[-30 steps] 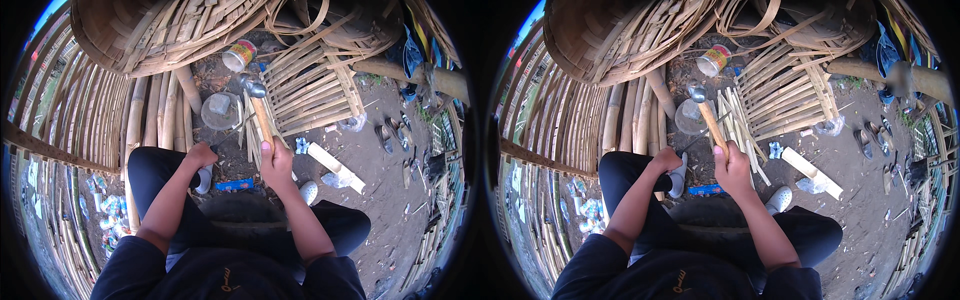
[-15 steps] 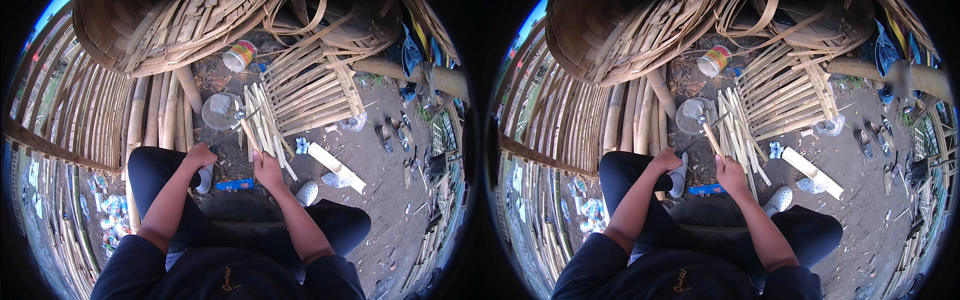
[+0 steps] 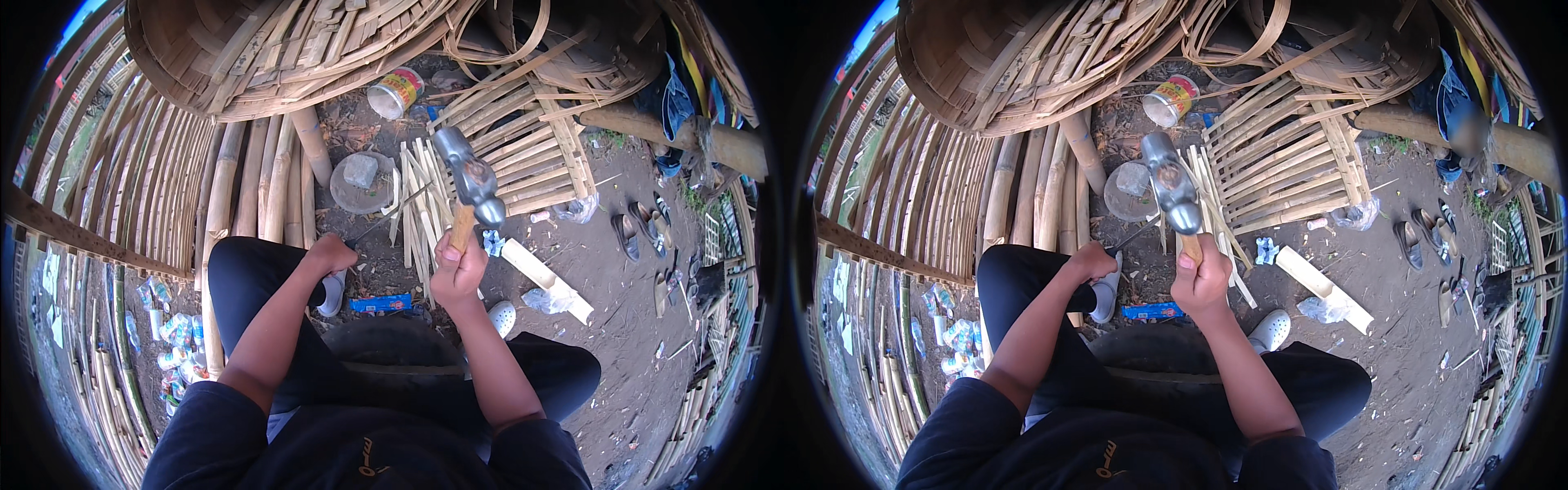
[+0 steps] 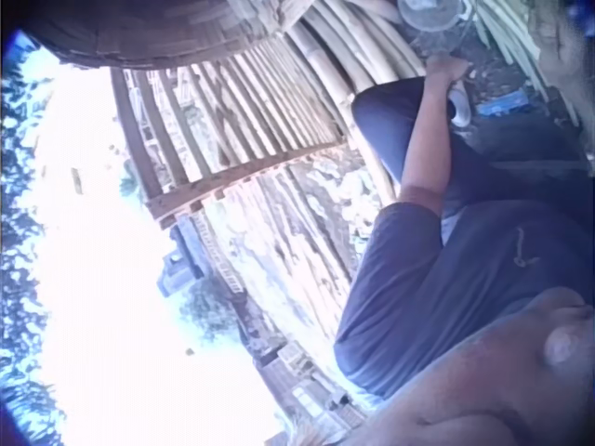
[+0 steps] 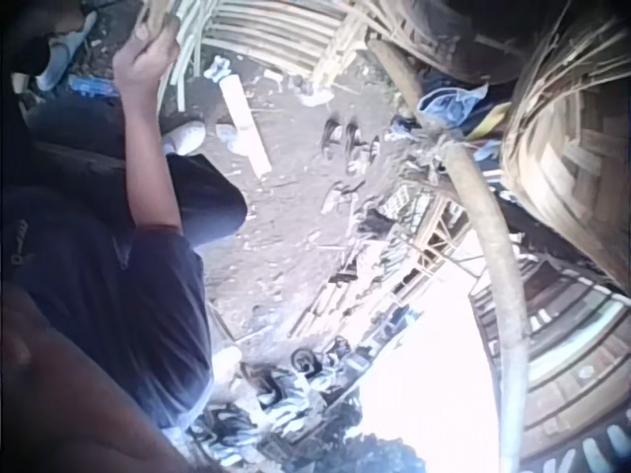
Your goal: The person whittles and shapes small bamboo strips into pins using a knife and a hammer.
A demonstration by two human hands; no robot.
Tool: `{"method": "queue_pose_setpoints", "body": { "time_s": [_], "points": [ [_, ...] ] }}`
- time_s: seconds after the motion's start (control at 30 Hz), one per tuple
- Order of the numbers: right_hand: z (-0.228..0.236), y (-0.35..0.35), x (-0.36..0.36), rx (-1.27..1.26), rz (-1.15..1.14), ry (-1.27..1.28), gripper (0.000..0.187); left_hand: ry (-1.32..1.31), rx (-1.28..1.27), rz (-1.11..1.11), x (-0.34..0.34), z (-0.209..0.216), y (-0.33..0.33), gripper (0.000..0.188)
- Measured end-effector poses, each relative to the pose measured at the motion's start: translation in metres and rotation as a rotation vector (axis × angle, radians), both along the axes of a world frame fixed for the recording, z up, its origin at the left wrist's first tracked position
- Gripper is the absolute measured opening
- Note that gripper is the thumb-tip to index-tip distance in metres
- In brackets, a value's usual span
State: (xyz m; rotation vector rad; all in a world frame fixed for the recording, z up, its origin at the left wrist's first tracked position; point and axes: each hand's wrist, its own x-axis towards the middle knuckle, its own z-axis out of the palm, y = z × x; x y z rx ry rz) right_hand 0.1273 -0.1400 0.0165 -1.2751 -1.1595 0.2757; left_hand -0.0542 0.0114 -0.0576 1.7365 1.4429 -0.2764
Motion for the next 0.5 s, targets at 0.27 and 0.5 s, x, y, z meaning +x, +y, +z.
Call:
{"method": "queue_pose_setpoints", "body": {
  "time_s": [0.27,0.5],
  "points": [
    [-0.229,-0.045,0.01,-1.106,0.277,-0.576,0.054,-0.272,-0.133,0.401,-0.019,-0.034,0.031,0.016],
    [-0.101,-0.025,0.032,-1.588,0.465,-0.13,0.072,-0.035,-0.005,0.052,-0.008,-0.007,0.018,0.017]
  ]
}}
